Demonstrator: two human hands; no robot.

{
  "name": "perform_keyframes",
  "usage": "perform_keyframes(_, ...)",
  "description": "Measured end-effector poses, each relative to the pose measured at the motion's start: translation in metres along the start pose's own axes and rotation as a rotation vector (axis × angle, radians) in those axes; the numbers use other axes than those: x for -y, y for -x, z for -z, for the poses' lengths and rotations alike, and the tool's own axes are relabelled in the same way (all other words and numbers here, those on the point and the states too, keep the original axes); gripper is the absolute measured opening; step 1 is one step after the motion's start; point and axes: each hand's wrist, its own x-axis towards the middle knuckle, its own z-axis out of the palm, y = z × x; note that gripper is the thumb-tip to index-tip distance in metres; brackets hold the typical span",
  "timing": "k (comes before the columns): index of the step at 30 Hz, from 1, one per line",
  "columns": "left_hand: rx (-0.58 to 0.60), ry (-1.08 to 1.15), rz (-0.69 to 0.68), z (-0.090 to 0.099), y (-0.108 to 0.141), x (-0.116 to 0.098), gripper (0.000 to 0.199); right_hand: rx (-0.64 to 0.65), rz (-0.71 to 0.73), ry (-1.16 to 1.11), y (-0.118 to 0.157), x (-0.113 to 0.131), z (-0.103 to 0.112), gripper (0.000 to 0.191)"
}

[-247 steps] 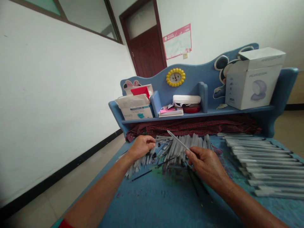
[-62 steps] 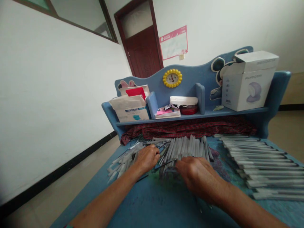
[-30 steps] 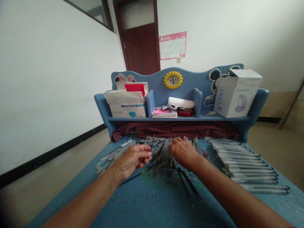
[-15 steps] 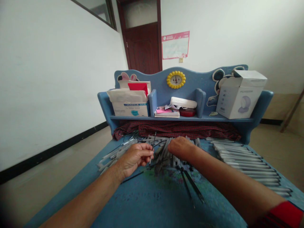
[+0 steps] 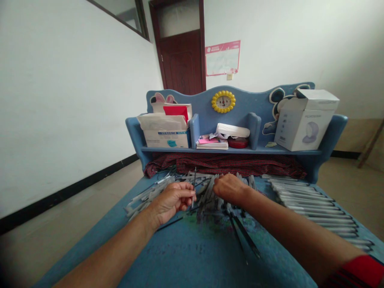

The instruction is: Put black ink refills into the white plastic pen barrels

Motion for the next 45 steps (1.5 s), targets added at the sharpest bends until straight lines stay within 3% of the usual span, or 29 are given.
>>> perform_keyframes(4,-0.002,0.071,0.012,-0.002,0.002,-0.002,0.012,-0.175,-0.069,-0.071,0.02,0.012,0.006,0.019)
perform_keyframes(7,0.011,0.124,0.018,-0.004,0.003,-0.001,0.012,-0.485,-0.179,-0.407,0.037,0.031,0.01,0.015)
perform_keyframes(9,0.027,0.147,0.027,-0.005,0.002,0.0,0.012,-0.612,-0.231,-0.639,0.048,0.042,0.013,0.013)
perform_keyframes(15,0.05,0.13,0.054,-0.008,0.002,0.003,0.012,-0.756,-0.508,-1.119,0.068,0.053,0.014,0.012)
perform_keyframes(19,0.244,0.038,0.101,-0.01,0.007,0.002,0.012,-0.847,-0.673,-1.288,0.07,0.043,0.01,0.017)
perform_keyframes(23,0.455,-0.047,0.147,-0.014,0.017,-0.001,0.011,-0.821,-0.717,-1.192,0.074,0.031,0.003,0.017)
perform_keyframes(27,0.534,-0.087,0.144,-0.02,0.027,-0.008,0.011,-0.768,-0.602,-0.663,0.082,0.023,-0.009,0.014)
perform_keyframes(29,0.547,-0.095,0.147,-0.022,0.03,-0.01,0.011,-0.735,-0.484,-0.42,0.084,0.022,-0.014,0.014)
perform_keyframes(32,0.549,-0.092,0.145,-0.025,0.033,-0.012,0.012,-0.674,-0.382,-0.234,0.085,0.022,-0.017,0.015)
perform_keyframes(45,0.441,-0.082,0.174,-0.03,0.029,-0.008,0.012,-0.61,-0.216,-0.04,0.088,0.027,-0.01,0.023)
